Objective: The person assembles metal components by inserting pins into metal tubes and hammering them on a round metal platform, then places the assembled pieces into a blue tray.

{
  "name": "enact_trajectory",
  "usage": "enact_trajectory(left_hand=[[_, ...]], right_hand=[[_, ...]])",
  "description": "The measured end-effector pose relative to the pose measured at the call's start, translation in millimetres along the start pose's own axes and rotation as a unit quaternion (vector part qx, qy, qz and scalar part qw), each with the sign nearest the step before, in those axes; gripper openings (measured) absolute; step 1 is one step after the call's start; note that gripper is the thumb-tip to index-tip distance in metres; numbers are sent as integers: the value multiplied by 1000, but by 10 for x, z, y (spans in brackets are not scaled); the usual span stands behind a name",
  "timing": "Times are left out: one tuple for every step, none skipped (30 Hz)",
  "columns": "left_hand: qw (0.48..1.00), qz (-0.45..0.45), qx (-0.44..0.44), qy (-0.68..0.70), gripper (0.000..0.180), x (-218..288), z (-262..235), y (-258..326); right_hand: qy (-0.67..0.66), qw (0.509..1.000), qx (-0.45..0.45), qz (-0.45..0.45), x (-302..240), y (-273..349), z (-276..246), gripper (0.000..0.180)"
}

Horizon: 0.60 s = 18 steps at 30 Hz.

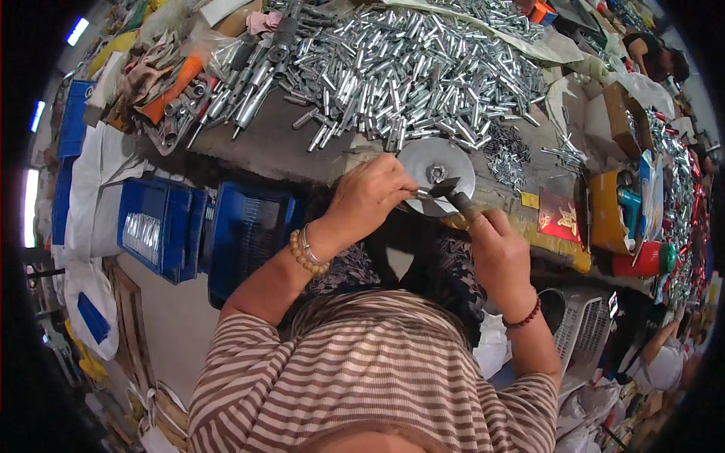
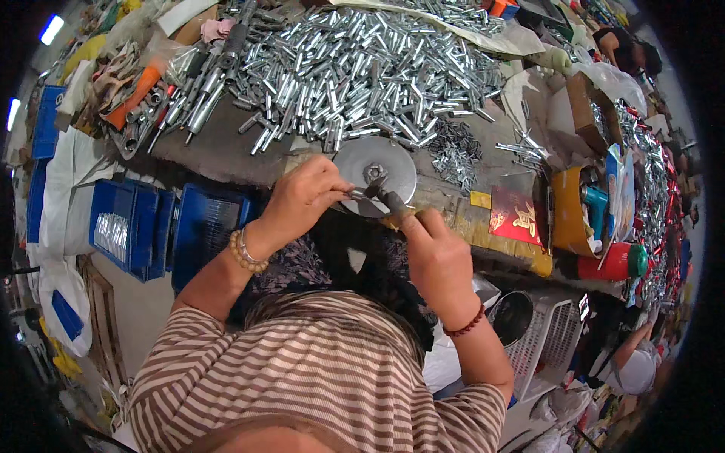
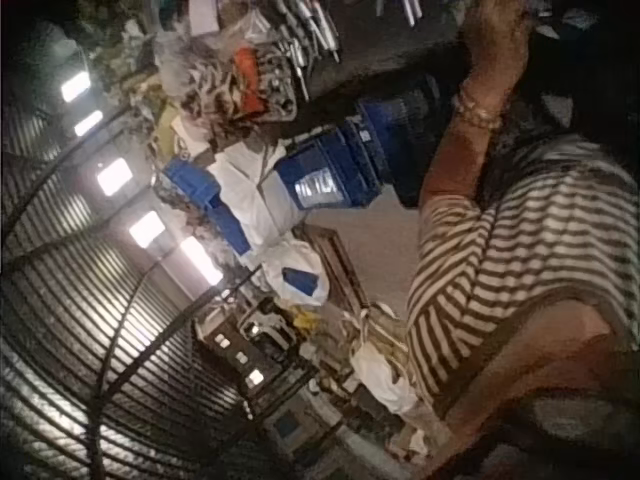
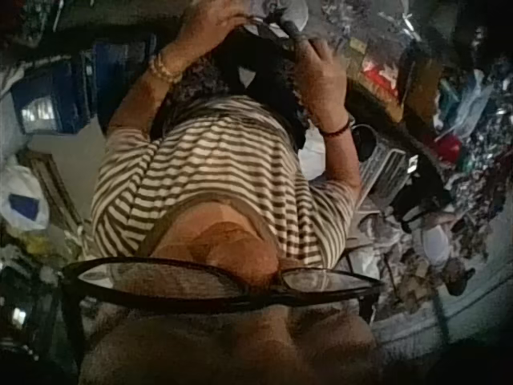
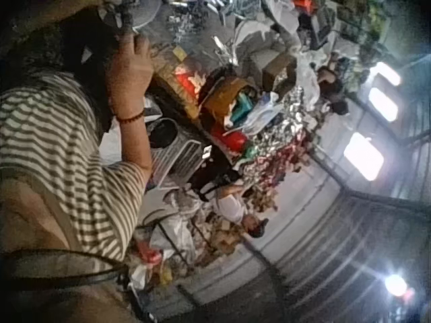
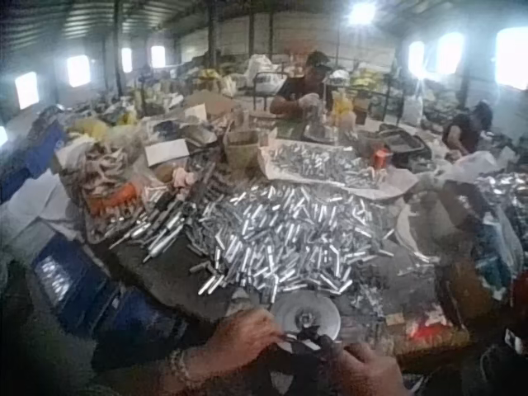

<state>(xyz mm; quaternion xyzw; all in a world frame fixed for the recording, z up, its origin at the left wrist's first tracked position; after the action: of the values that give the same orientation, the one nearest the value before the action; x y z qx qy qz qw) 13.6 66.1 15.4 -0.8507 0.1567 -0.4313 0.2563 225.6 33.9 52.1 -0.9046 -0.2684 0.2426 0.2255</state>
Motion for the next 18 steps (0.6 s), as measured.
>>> enact_trajectory(left_hand=[[1000,-13,-8,7,11,-12,5,-3],[1000,-14,-8,6,11,-10,-1,1],[1000,-19,-11,8,10,-13,-5,4],[1000,-24,-13,9,9,-19,-9,10],[1000,-24,-13,9,9,-16,-11,6],[999,-31,-17,14,9,-24,-9,5],[999,-39,-20,18,8,-30,-7,8],[999,-38,-21,17,8,-27,-8,5],[999,-38,-20,19,9,-23,-11,3],[999,-39,-19,21,9,-19,-13,3],[999,-40,-18,20,9,-28,-18,8],[999,-42,-16,20,10,-37,-24,15],[999,-43,-13,20,11,-44,-28,23],[999,-44,-13,19,11,-48,-29,30],[999,-44,-8,20,12,-49,-32,36],[999,-45,-5,20,13,-50,-34,43],[999,-46,-4,19,13,-57,-35,54],[999,-36,6,19,15,-47,-45,64]], right_hand=[[-24,1000,7,19,54,-25,-7,33],[-25,999,7,19,42,-62,-12,33],[-91,994,20,65,57,-116,-49,33],[-157,981,33,111,92,-158,-56,33],[-173,977,28,118,122,-210,-26,33],[-173,977,28,118,153,-244,-10,33],[-119,987,-7,111,189,-257,44,35],[-67,991,-40,105,222,-262,101,37],[-68,991,-40,105,232,-282,120,37],[-4,999,17,28,159,-330,55,32],[59,994,72,-50,59,-356,7,28],[58,995,71,-51,20,-339,29,28],[64,997,30,-27,-5,-285,102,23],[72,997,-10,-3,-23,-212,171,19],[65,997,-17,23,-24,-129,224,16],[64,998,-18,23,-66,-85,206,16],[8,997,-38,69,-86,-65,205,17],[-48,990,-59,116,-91,-33,221,18]])
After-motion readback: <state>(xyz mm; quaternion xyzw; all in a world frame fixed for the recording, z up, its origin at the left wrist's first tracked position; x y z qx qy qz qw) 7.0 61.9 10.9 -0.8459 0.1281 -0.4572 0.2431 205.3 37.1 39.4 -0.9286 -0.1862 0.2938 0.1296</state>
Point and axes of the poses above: each hand's wrist, its own y-axis away from the middle knuckle, its own z-axis out of the palm, x = y × z, the point moved 7 cm from there along -y, towards the middle knuckle, and after that the axes turned 14 degrees about x, right-handed, at the moved point
